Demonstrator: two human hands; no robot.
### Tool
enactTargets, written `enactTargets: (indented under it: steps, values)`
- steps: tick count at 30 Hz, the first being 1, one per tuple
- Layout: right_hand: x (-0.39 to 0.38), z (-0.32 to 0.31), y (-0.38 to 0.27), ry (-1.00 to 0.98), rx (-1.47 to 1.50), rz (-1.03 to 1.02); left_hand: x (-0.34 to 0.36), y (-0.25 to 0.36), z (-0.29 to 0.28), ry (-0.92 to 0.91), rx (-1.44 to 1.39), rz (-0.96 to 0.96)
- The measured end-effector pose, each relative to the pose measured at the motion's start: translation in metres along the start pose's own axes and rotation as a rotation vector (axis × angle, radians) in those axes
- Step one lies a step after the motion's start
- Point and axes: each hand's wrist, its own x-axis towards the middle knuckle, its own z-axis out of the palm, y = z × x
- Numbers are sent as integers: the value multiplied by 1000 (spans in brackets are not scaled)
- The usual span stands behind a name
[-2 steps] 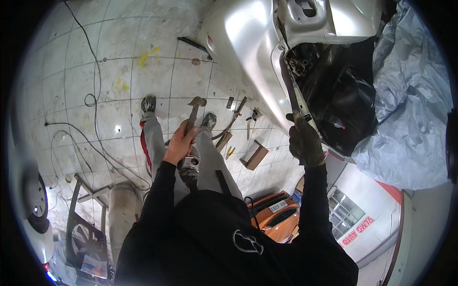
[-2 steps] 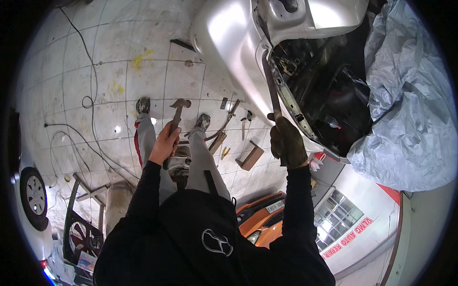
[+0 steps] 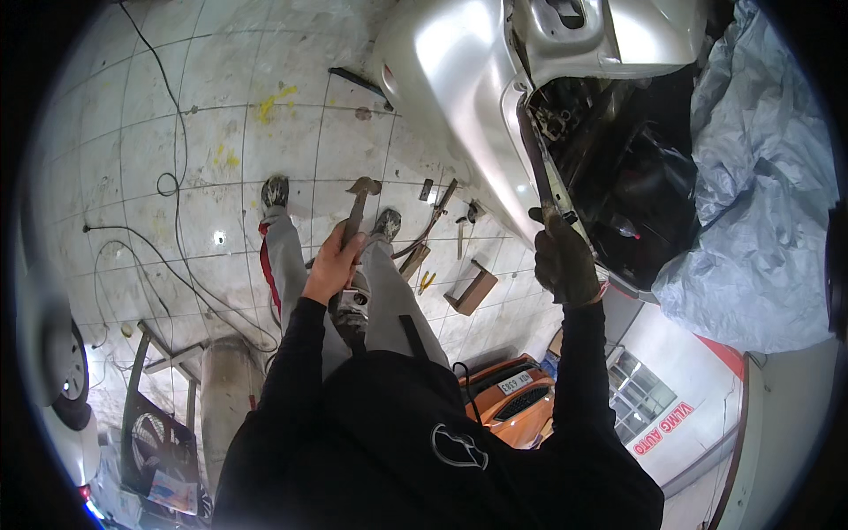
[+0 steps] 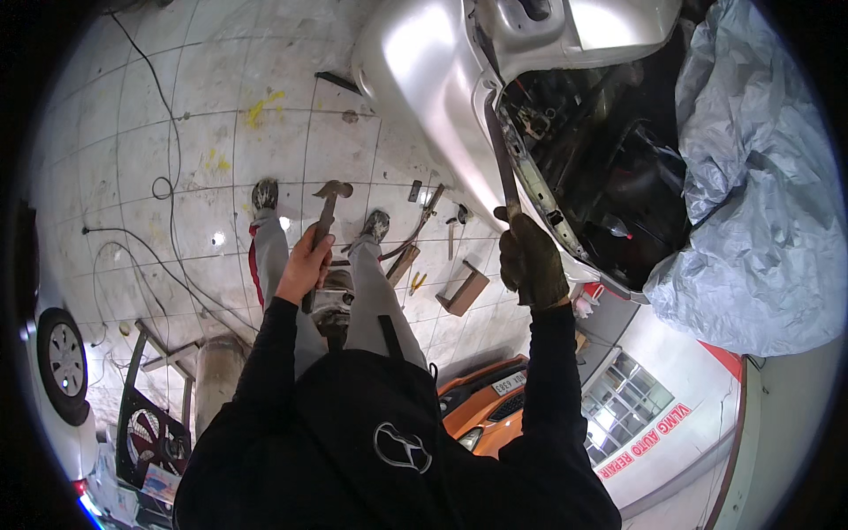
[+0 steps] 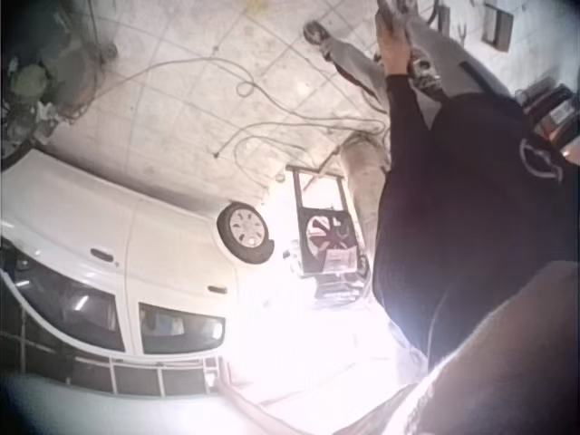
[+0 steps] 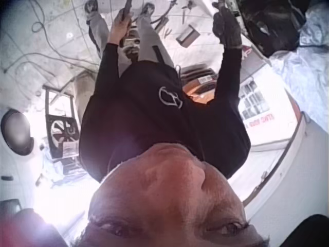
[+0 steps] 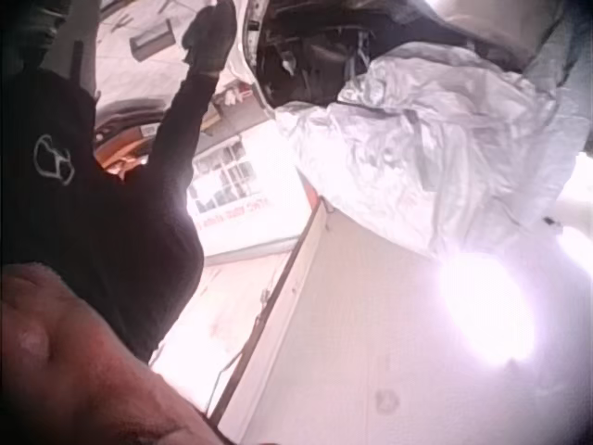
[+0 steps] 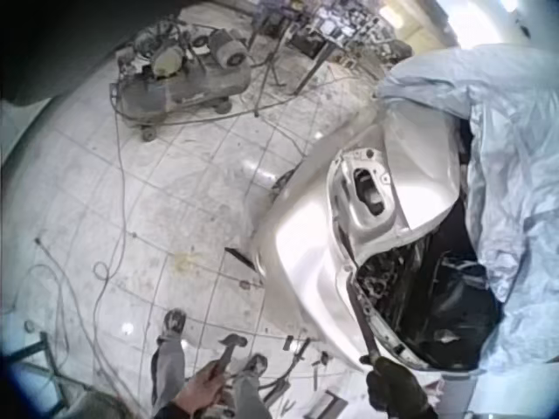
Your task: The person removes the front bumper of a silver car, then uses a hammer and a metal bar to tap and adjust the bumper's position. The person repeatedly aligns and secures the bumper to the car frame.
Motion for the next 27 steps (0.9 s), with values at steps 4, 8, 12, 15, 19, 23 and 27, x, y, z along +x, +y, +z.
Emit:
enactTargets:
  steps: [4,8,12,15,19,23,27]
  values:
    - [6,-20,2,-54,51,-11,-1,11,26,56,18,42]
    - [4,-28,-6,-55,-3,-9,15,0,48,71,26,110]
    - [12,-38,-19,-124,118,36,32,15,58,35,9,114]
    - [17,-60,-23,-231,423,78,42,26,78,14,-116,143]
    - [20,-60,-23,-307,447,43,72,25,107,-5,-201,139]
    - [19,-57,-23,-224,340,25,106,53,180,5,-737,201]
    - [18,-53,-31,-222,378,63,128,78,217,-168,-561,170]
